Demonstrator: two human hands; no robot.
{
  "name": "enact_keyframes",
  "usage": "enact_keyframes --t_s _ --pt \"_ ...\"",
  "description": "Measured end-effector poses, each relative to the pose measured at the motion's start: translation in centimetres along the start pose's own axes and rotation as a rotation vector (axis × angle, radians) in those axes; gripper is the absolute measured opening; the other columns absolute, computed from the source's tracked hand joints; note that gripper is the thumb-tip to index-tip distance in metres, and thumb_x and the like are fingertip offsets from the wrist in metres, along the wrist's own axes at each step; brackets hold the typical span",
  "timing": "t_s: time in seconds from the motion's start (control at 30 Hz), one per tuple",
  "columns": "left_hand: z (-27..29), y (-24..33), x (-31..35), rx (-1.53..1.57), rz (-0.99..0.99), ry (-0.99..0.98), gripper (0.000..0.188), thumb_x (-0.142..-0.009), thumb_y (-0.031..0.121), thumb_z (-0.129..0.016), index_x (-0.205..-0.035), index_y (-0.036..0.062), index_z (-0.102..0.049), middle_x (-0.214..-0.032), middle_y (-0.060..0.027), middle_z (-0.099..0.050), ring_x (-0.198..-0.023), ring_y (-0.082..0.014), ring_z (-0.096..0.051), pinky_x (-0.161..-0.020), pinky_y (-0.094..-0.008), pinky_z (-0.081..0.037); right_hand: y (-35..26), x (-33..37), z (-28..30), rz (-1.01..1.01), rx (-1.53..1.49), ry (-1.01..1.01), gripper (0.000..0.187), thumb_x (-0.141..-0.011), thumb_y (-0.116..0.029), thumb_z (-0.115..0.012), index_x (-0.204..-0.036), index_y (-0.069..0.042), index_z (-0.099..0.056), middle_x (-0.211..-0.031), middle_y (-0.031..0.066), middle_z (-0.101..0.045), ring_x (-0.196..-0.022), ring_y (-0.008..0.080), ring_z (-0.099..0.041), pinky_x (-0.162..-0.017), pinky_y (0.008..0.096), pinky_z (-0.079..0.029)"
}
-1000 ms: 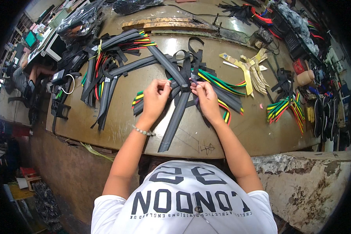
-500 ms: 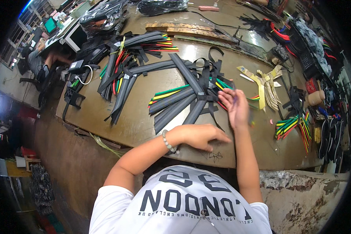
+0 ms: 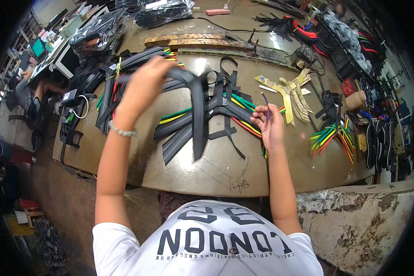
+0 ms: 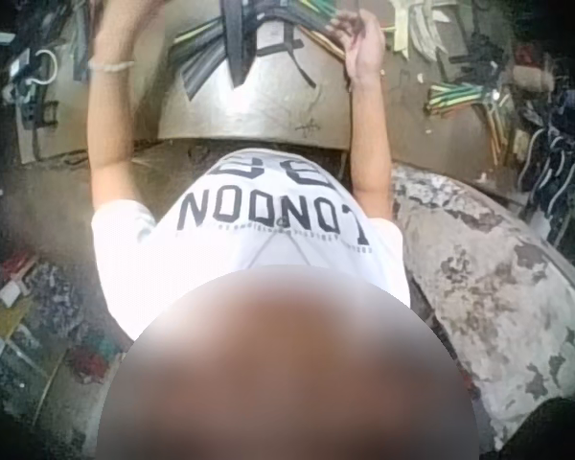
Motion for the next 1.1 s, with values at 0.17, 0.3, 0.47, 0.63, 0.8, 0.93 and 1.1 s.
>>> enact_keyframes --t_s 0.17,0.3,0.47,0.63,0.8,0.93,1.1 --pt "1.4 -7.7 8.0 0.904 0.876 0.535 0.053 -0.102 0.045 -0.036 -0.115 -0.0022 -0.055 -0.061 0.0018 -0.038 -0.047 -0.0099 -0.043 -0.045 -0.0255 -0.041 -0.1 0.0 -0.2 -0.015 -0.012 -0.011 0.017 -0.097 -0.023 -0.048 -0.094 -0.007 -0.050 -0.089 0.0114 -0.063 -0.079 0.0181 -0.062 -0.071 0.0351 -0.056" --pt "-6.1 -9.2 12.7 1.668 1.261 0.768 0.065 -0.098 0.055 -0.035 -0.118 -0.0043 -0.050 -0.081 -0.0095 -0.051 -0.078 -0.0271 -0.054 -0.081 -0.0432 -0.050 0.4 0.3 -0.9 -0.038 0.050 -0.054 0.018 -0.098 -0.023 -0.048 -0.095 -0.006 -0.051 -0.088 0.0103 -0.062 -0.077 0.0170 -0.061 -0.071 0.0335 -0.056" --pt "-0.4 -9.6 11.9 0.020 1.179 -0.360 0.074 -0.096 0.060 -0.038 -0.076 -0.0047 -0.067 -0.071 -0.0228 -0.066 -0.079 -0.0315 -0.068 -0.076 -0.0414 -0.053 0.3 0.6 -0.6 -0.005 0.115 -0.064 0.019 -0.098 -0.023 -0.050 -0.094 -0.004 -0.051 -0.088 0.0086 -0.062 -0.077 0.0150 -0.061 -0.071 0.0319 -0.056" --pt "-0.5 0.2 7.0 0.118 0.836 0.226 0.045 -0.092 0.043 -0.056 -0.085 0.0002 -0.068 -0.075 -0.0176 -0.066 -0.071 -0.0331 -0.065 -0.065 -0.0420 -0.048 1.1 -0.5 0.6 0.162 0.533 0.027 0.018 -0.098 -0.020 -0.052 -0.093 -0.002 -0.053 -0.089 0.0074 -0.063 -0.078 0.0114 -0.060 -0.070 0.0284 -0.055" --pt "-11.3 8.1 4.4 0.197 0.335 -0.171 0.055 -0.083 0.036 -0.068 -0.125 0.0025 -0.055 -0.111 -0.0163 -0.058 -0.109 -0.0334 -0.051 -0.096 -0.0437 -0.039 1.6 1.6 0.5 0.078 0.593 0.124 0.022 -0.096 -0.021 -0.056 -0.089 0.000 -0.055 -0.081 0.0057 -0.064 -0.071 0.0089 -0.059 -0.062 0.0244 -0.046" --pt "-10.4 10.0 7.7 0.423 0.372 -0.143 0.045 -0.079 0.028 -0.073 -0.113 0.0005 -0.063 -0.108 -0.0148 -0.058 -0.103 -0.0326 -0.053 -0.090 -0.0404 -0.043 -1.4 5.7 0.4 -0.027 0.640 -0.014 0.022 -0.097 -0.023 -0.055 -0.095 -0.002 -0.056 -0.088 0.0068 -0.065 -0.070 0.0109 -0.061 -0.063 0.0261 -0.051" --pt "-7.1 11.9 8.2 0.209 0.257 -0.012 0.035 -0.074 0.018 -0.077 -0.102 0.0003 -0.065 -0.104 -0.0141 -0.059 -0.099 -0.0312 -0.055 -0.088 -0.0388 -0.045 -4.2 0.6 3.8 0.021 0.915 -0.075 0.025 -0.094 -0.024 -0.060 -0.095 0.001 -0.062 -0.075 0.0031 -0.062 -0.061 0.0100 -0.057 -0.057 0.0262 -0.048"
Point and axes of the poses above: each hand's wrist, its own x-axis away from the middle knuckle, its own z-axis out of the back of the hand, y = z × x, the point moved 4 cm from there along -x, towards the middle knuckle
